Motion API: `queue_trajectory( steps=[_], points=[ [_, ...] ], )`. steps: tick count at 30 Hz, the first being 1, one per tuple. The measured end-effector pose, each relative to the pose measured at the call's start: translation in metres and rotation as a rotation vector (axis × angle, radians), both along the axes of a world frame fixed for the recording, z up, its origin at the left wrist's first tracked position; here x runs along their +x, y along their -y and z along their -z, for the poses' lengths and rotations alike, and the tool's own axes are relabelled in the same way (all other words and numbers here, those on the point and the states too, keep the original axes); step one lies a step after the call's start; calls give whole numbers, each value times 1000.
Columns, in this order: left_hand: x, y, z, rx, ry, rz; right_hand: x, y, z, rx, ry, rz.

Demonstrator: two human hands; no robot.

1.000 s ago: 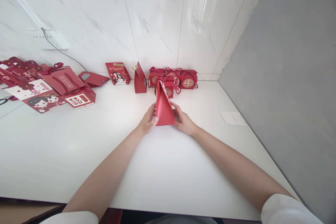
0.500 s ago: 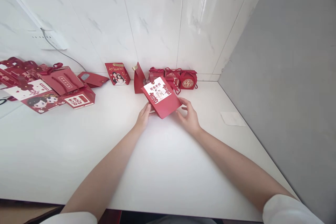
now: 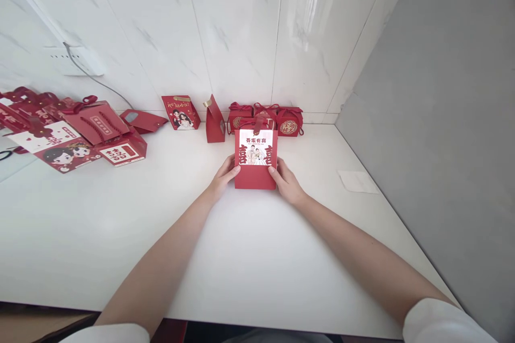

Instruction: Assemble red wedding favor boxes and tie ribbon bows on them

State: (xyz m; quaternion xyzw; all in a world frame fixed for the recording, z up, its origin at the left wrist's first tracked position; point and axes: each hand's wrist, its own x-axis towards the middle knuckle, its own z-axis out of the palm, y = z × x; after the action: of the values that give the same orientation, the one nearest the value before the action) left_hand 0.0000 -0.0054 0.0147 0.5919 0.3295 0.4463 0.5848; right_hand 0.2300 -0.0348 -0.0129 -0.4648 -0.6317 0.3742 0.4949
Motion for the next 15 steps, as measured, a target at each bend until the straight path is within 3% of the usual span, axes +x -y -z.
queue_trajectory(
  steps=[3, 7, 15],
  points=[
    [-10, -5, -2, -88, -31, 65, 3, -2, -1, -163, -9, -98],
    [-20, -11, -2, -163, -35, 116, 3, -1, -2, -143, -22, -121],
    [-22, -12, 0, -161, -19, 125, 3, -1, -2, -114, -2, -142]
  ],
)
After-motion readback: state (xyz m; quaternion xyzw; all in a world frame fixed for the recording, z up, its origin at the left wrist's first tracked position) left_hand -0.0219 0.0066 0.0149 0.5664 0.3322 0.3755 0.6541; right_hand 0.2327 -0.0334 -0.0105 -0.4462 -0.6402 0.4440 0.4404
